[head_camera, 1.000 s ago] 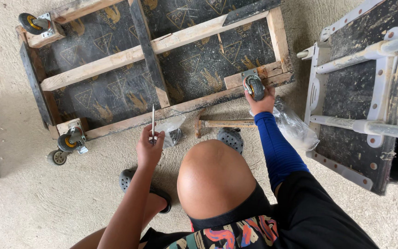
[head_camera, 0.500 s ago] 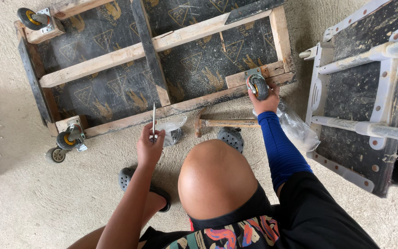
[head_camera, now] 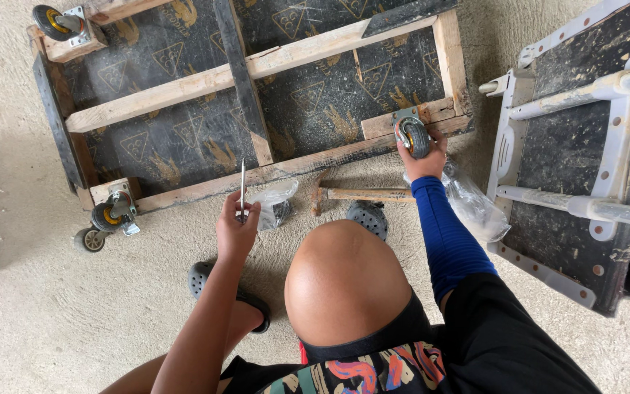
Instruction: The person installs caster wheels onto the underside of a wooden furniture frame. They position each caster, align the mounting holes, and secure them using a screwdriver. The person also briefly rummages through a nearby tool caddy.
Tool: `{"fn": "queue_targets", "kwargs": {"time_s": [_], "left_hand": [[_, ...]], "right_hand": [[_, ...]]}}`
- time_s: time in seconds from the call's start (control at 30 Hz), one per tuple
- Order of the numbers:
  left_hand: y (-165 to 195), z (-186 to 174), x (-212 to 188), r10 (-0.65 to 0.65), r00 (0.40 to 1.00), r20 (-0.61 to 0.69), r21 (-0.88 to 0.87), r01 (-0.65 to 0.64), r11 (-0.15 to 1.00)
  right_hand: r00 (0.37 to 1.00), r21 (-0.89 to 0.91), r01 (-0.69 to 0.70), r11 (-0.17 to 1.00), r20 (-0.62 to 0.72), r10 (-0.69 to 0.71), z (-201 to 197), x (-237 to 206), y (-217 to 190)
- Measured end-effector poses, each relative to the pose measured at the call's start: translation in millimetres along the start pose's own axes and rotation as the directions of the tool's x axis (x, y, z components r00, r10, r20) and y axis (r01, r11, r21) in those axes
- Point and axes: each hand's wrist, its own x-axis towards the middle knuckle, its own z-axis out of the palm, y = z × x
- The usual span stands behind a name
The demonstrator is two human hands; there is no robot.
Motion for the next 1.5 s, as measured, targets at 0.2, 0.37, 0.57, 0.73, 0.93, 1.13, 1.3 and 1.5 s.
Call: {"fn": "queue_targets", "kwargs": {"time_s": [0.2,0.37,0.57,0.73,0.93,1.13,1.3,1.5], "left_hand": [[0,0,1,0.028,1.000,0.002,0.016,-0.028,0.999],[0,0,2,0.000,1.000,0.007,0.033,0.000,0.999],[1,0,1,0.020,1.000,0.003,0.047,-0.020,0.999],[0,0,1,0.031,1.000,-0.005,0.020,-0.031,0.999],[1,-1,2,0.003,1.000,-0.002,0.018,-0.003,1.000],[3,-2,1,0.026,1.000,-0.008,-0.002,-0.026,1.000],[2,-2,1,0.004,1.000,0.005,0.005,-0.004,1.000],[4,-3,-1,0.037,0.999,-0.016,0.015,-0.036,0.999]], "right_hand": [[1.000,0.029,-0.007,1.000,0.006,0.007,-1,0,-2],[1.000,0.015,0.025,1.000,0.004,-0.025,0,0,5],[1.000,0.000,0.020,1.000,0.001,-0.020,1,0,10],[1.000,-0.002,0.016,1.000,0.001,-0.016,1,0,11],[0.999,-0.051,0.040,0.998,-0.019,-0.041,1,1,12],[1.000,-0.043,-0.013,0.999,-0.002,0.013,0,1,12],[0.995,-0.253,-0.081,0.964,0.038,0.094,-3,4,12],[0.985,-0.296,-0.135,0.945,0.063,0.160,-5,5,8]]}}
